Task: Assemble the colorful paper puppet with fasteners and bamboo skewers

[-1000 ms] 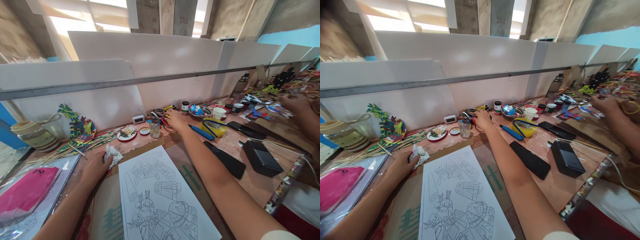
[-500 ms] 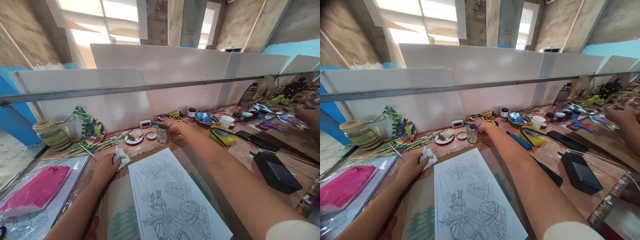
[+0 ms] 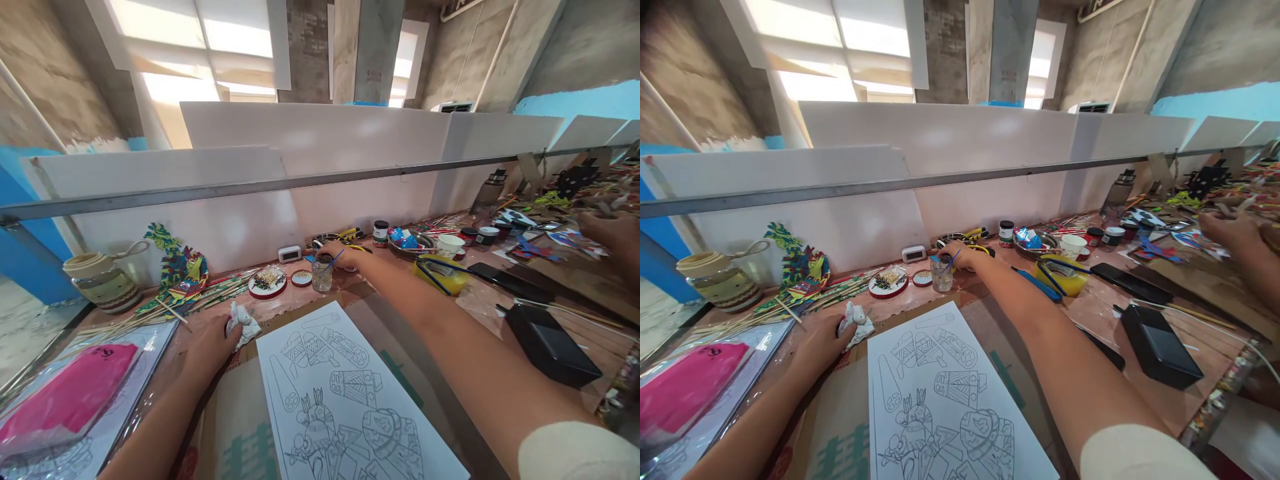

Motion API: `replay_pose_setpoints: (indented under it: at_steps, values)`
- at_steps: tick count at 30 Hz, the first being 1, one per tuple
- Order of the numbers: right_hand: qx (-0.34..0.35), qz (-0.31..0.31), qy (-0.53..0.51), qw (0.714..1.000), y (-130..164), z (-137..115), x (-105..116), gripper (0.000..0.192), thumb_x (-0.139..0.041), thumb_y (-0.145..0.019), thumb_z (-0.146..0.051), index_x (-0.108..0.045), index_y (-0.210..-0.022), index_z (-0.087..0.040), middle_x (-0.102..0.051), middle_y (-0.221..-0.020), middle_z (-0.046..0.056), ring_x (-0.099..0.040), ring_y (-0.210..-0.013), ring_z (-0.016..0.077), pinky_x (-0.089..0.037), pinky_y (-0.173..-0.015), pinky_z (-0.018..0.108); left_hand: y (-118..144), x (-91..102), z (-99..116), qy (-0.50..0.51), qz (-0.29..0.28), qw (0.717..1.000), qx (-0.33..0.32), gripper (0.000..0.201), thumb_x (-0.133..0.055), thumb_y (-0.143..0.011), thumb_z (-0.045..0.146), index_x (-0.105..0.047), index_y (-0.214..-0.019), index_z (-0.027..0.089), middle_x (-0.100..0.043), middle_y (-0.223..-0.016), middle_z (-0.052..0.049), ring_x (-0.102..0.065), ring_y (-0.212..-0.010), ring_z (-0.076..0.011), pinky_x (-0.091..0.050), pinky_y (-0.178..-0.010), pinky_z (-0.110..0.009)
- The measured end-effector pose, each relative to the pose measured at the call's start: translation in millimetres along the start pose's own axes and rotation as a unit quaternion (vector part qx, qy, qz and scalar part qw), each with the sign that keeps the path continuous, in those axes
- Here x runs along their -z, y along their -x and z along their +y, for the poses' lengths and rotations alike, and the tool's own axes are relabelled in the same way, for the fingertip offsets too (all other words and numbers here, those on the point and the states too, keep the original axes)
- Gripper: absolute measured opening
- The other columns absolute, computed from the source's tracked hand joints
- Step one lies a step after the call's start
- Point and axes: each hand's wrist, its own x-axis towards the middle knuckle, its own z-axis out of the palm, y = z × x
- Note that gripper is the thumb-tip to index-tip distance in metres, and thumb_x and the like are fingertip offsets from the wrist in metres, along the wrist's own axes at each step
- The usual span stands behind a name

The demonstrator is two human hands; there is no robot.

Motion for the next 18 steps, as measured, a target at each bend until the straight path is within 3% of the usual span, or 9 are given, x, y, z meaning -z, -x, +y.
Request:
replay_pose_setpoints:
  at_steps: [3,7,12,15,18]
  values:
    - [0.002,0.057,-0.026,0.998,3.3,-0.9,10.8,0.035,-0.063,-0.091,-0.026,-0.058,-0.124,-0.016,-0.059,-0.129,0.01,-0.059,-0.114,0.0241,-0.05,-0.096,0.046,-0.4,1.2,0.5,-0.002,-0.001,1.0,-0.006,0.04,-0.036,-0.09,0.043,-0.065,-0.095,0.015,-0.072,-0.102,-0.014,-0.065,-0.099,-0.03,-0.043,-0.08,-0.035]
    - [-0.044,0.147,-0.05,0.987,14.9,1.3,40.3,0.057,-0.062,-0.081,-0.005,-0.051,-0.135,-0.017,-0.053,-0.138,0.011,-0.051,-0.126,0.0209,-0.041,-0.108,0.038,-1.2,0.5,-0.2,-0.002,-0.003,1.0,-0.011,0.041,-0.035,-0.09,0.043,-0.064,-0.097,0.015,-0.072,-0.104,-0.015,-0.064,-0.101,-0.03,-0.043,-0.083,-0.036]
    - [-0.121,0.203,-0.035,0.971,60.5,8.0,73.5,0.061,-0.061,-0.073,-0.004,-0.054,-0.133,-0.009,-0.054,-0.135,0.017,-0.051,-0.125,0.0257,-0.038,-0.107,0.037,-2.3,-1.8,-1.5,0.005,-0.009,1.0,-0.004,0.042,-0.034,-0.09,0.044,-0.064,-0.097,0.015,-0.072,-0.103,-0.015,-0.065,-0.099,-0.0304,-0.044,-0.081,-0.036]
    - [-0.143,0.184,-0.019,0.972,96.1,10.4,71.0,0.057,-0.065,-0.066,-0.003,-0.063,-0.122,-0.012,-0.06,-0.127,0.015,-0.055,-0.119,0.0281,-0.041,-0.103,0.037,-2.8,-3.1,-2.5,0.011,-0.014,1.0,-0.003,0.043,-0.034,-0.09,0.045,-0.064,-0.097,0.014,-0.071,-0.104,-0.015,-0.064,-0.099,-0.0303,-0.044,-0.081,-0.036]
    - [-0.158,0.151,-0.019,0.976,123.3,7.3,47.9,0.051,-0.072,-0.062,-0.006,-0.069,-0.112,-0.018,-0.068,-0.116,0.009,-0.062,-0.107,0.026,-0.047,-0.094,0.032,-2.8,-3.3,-3.0,0.013,-0.016,1.0,0.003,0.045,-0.034,-0.09,0.046,-0.064,-0.097,0.014,-0.071,-0.105,-0.016,-0.064,-0.099,-0.0311,-0.044,-0.081,-0.037]
